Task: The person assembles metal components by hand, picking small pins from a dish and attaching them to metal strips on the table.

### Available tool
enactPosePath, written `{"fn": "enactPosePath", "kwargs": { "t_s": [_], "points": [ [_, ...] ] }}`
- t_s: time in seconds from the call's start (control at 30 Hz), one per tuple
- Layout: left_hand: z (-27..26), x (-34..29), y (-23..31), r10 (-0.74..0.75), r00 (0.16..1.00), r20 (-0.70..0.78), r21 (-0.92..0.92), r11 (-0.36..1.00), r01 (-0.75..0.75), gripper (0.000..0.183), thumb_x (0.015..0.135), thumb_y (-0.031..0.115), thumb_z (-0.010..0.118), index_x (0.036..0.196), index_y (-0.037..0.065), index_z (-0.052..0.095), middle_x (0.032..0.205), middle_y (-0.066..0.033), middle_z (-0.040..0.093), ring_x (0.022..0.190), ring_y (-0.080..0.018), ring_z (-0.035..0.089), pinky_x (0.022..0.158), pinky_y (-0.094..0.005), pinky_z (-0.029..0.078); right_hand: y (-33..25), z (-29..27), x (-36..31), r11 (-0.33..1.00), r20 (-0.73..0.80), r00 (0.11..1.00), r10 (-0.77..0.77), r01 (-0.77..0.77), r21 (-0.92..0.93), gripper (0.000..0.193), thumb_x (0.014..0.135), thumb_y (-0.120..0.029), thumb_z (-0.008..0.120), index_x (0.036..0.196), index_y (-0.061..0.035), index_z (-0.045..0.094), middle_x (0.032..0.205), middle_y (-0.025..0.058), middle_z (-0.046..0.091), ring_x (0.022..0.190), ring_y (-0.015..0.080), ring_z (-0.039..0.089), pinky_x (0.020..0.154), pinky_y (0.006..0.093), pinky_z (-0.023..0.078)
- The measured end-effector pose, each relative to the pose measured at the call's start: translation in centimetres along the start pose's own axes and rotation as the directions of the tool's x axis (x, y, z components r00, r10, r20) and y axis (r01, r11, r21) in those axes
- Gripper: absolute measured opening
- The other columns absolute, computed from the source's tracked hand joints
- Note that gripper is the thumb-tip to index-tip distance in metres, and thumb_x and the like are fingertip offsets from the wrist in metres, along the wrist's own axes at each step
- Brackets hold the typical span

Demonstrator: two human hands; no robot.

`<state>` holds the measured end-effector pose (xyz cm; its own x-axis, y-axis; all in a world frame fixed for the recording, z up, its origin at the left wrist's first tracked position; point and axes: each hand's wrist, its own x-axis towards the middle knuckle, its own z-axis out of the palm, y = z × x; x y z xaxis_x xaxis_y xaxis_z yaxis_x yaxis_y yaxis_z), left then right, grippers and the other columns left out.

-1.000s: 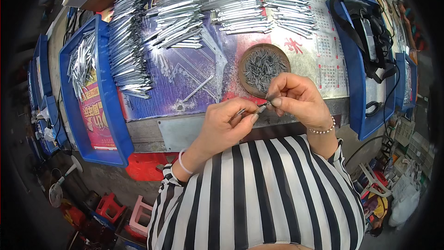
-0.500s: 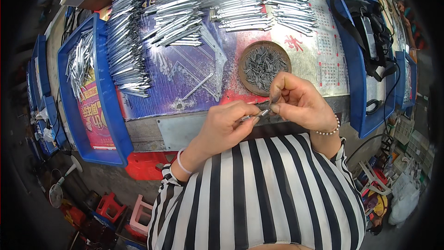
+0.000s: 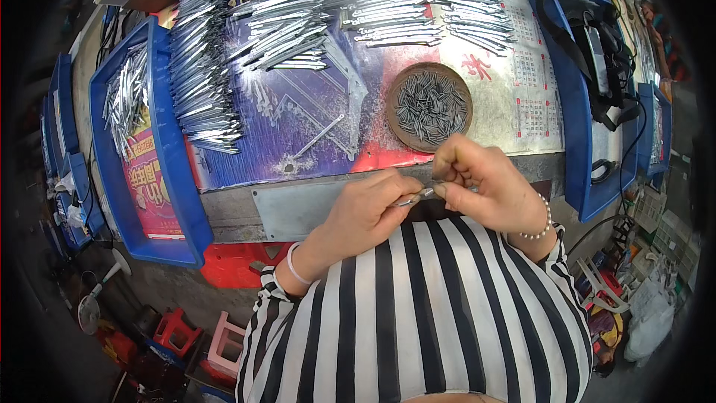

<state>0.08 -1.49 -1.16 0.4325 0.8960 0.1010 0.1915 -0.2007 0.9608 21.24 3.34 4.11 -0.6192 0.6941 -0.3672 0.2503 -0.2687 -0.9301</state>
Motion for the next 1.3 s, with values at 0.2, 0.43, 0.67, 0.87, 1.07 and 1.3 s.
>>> {"fn": "enactPosePath", "kwargs": {
  "t_s": [0.2,0.43,0.67,0.87,1.07,1.3],
  "points": [
    [-0.4,0.0,0.4,-0.099,0.995,-0.007,-0.119,0.988,0.098,0.018,0.08,-0.002,0.063,0.098,0.002,0.062,0.082,-0.0098,0.063,0.061,-0.0188,0.057,0.056,-0.03,0.044,1.6,0.2,0.3,0.806,0.013,0.994,0.108,-0.095,0.585,0.009,0.096,-0.007,0.056,0.097,0.0006,0.051,0.083,0.0056,0.061,0.072,0.0083,0.061,0.066,0.0212,0.053],
    [-0.4,-0.2,0.7,-0.143,0.99,-0.004,-0.157,0.978,0.14,0.015,0.081,-0.001,0.062,0.097,0.0,0.063,0.082,-0.0091,0.063,0.061,-0.0165,0.057,0.055,-0.0291,0.043,1.9,1.2,0.1,0.962,-0.053,0.998,-0.036,0.049,0.27,0.013,0.097,-0.011,0.054,0.095,0.0014,0.051,0.085,0.0065,0.061,0.069,0.0063,0.06,0.061,0.02,0.05],
    [-3.4,-2.5,-0.4,-0.391,0.904,-0.172,-0.464,0.842,0.276,0.004,0.094,0.003,0.047,0.096,0.003,0.051,0.079,-0.0031,0.057,0.067,-0.0061,0.052,0.06,-0.0205,0.042,3.6,1.0,0.5,0.902,-0.227,0.973,-0.04,0.133,0.411,0.018,0.097,-0.017,0.056,0.097,0.0007,0.054,0.082,0.0067,0.063,0.067,0.0064,0.058,0.061,0.0203,0.049],
    [-7.7,-4.2,-2.7,-0.402,0.829,-0.389,-0.035,0.905,0.423,0.008,0.095,0.009,0.055,0.094,0.001,0.054,0.077,-0.005,0.054,0.063,-0.0094,0.052,0.054,-0.0256,0.041,3.7,-0.1,0.3,0.954,-0.28,0.96,-0.026,0.107,0.28,0.014,0.095,-0.011,0.058,0.099,0.0017,0.055,0.086,0.0036,0.058,0.069,0.0059,0.055,0.064,0.0204,0.049],
    [-7.3,-2.3,-4.3,-0.186,0.935,-0.301,0.519,0.791,0.324,0.019,0.081,0.007,0.069,0.095,0.001,0.056,0.086,-0.0139,0.057,0.064,-0.0331,0.057,0.058,-0.0414,0.045,4.3,-1.5,0.1,0.977,-0.416,0.902,-0.118,0.031,-0.21,0.013,0.09,-0.007,0.061,0.098,0.0033,0.057,0.086,0.0083,0.061,0.071,0.0129,0.06,0.064,0.0259,0.05],
    [-8.2,-2.4,-3.4,-0.265,0.93,-0.254,0.491,0.793,0.36,0.012,0.081,0.001,0.067,0.084,-0.001,0.055,0.075,-0.0099,0.055,0.058,-0.0171,0.05,0.054,-0.0303,0.041,4.3,-1.8,2.3,0.791,-0.387,0.878,-0.282,-0.016,-0.612,0.018,0.082,-0.006,0.064,0.098,-0.0008,0.059,0.087,0.0134,0.059,0.077,0.0314,0.061,0.067,0.0369,0.049]
  ]
}}
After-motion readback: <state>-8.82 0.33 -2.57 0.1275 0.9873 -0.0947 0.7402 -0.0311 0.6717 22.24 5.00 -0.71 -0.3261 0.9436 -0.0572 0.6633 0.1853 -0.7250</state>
